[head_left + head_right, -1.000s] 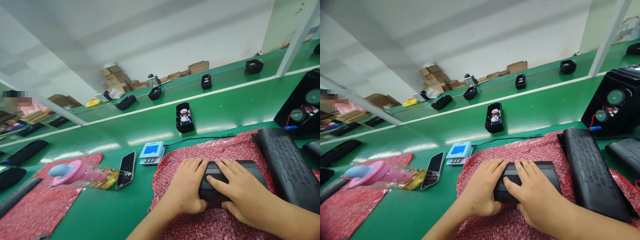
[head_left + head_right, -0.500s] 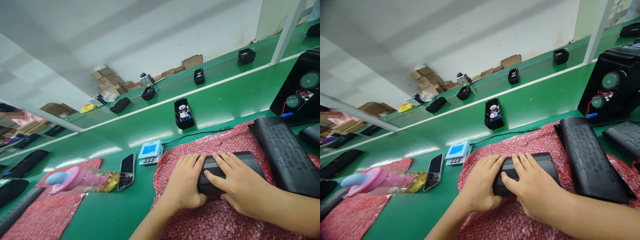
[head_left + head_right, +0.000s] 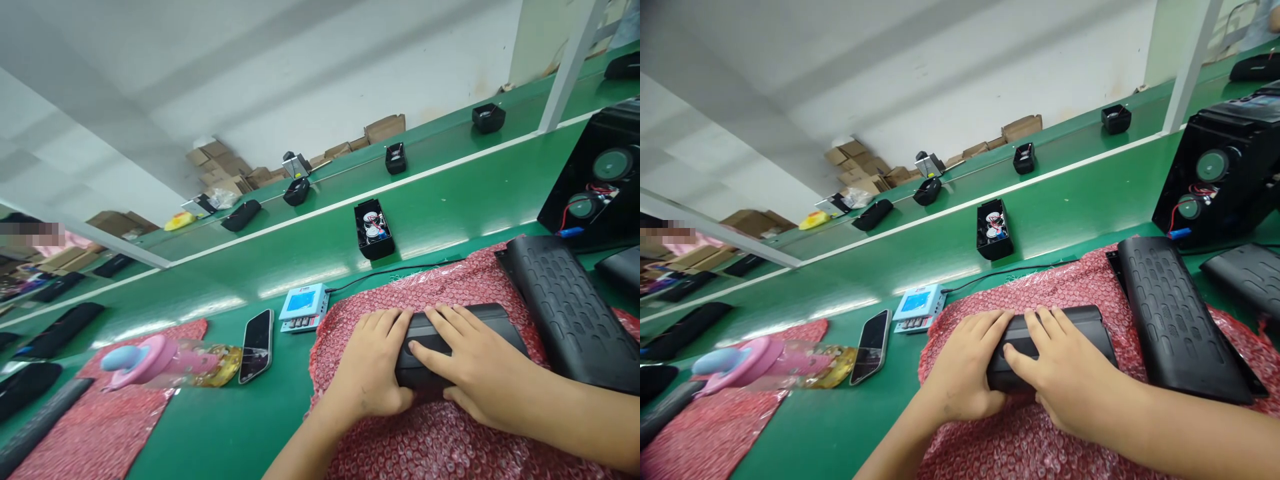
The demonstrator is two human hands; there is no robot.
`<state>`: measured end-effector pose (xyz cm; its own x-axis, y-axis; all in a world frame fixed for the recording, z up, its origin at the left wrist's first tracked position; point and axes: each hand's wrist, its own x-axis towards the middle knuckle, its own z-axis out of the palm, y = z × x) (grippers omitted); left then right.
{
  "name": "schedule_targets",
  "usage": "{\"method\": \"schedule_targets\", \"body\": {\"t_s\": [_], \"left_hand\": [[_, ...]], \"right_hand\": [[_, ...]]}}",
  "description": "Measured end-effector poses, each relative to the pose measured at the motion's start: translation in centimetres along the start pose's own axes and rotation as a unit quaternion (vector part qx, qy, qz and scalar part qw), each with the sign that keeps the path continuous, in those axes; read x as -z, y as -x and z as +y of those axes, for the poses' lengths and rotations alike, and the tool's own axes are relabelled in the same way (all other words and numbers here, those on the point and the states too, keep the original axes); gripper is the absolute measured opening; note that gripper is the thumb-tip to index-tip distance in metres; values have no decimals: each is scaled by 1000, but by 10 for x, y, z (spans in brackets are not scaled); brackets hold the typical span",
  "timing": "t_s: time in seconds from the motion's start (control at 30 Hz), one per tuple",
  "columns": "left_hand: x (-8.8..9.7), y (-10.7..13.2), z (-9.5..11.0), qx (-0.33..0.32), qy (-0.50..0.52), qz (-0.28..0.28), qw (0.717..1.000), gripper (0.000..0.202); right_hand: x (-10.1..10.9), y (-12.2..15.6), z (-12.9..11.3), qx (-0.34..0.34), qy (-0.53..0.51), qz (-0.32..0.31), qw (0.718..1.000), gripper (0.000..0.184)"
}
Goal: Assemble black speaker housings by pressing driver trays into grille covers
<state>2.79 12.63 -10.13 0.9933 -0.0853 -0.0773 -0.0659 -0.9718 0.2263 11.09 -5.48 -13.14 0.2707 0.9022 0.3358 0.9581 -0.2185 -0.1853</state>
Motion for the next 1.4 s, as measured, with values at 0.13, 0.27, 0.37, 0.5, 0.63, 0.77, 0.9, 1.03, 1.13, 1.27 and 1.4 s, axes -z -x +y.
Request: {"method": "schedule_targets", "body": {"t_s": [0.13, 0.27, 0.37, 0.5, 0.63, 0.77, 0.9, 1.03, 1.13, 1.27, 1.4], "left_hand": [[0, 0, 0, 3, -3, 2, 1000, 88], [1, 0, 1, -2, 0, 9, 1000, 88], [1, 0, 1, -3, 0, 12, 1000, 87], [0, 0, 0, -5, 0, 12, 1000, 87], [0, 0, 1, -3, -4, 8, 1000, 87], [1, 0, 1, -4, -8, 3, 1000, 88], [1, 0, 2, -3, -6, 5, 1000, 88], [1, 0, 1, -6, -4, 7, 1000, 88], [0, 0, 1, -5, -5, 5, 1000, 89], [0, 0, 0, -4, -5, 4, 1000, 89], [0, 0, 0, -5, -6, 5, 1000, 90]], "right_hand": [[3, -1, 0, 9, 0, 5, 1000, 64], [6, -1, -1, 11, 3, -1, 1000, 63], [5, -1, -1, 12, 6, 9, 1000, 64], [4, -2, -1, 6, -2, 4, 1000, 63], [6, -2, -1, 1, -14, -38, 999, 62], [9, -2, -2, 0, -16, -49, 999, 61], [10, -3, -2, 4, -17, -41, 999, 61], [9, -3, -1, 3, -18, -47, 999, 60], [8, -3, -1, 2, -19, -50, 999, 60], [9, -2, -2, 3, -20, -45, 999, 61], [11, -3, -2, 4, -20, -33, 999, 60]]}}
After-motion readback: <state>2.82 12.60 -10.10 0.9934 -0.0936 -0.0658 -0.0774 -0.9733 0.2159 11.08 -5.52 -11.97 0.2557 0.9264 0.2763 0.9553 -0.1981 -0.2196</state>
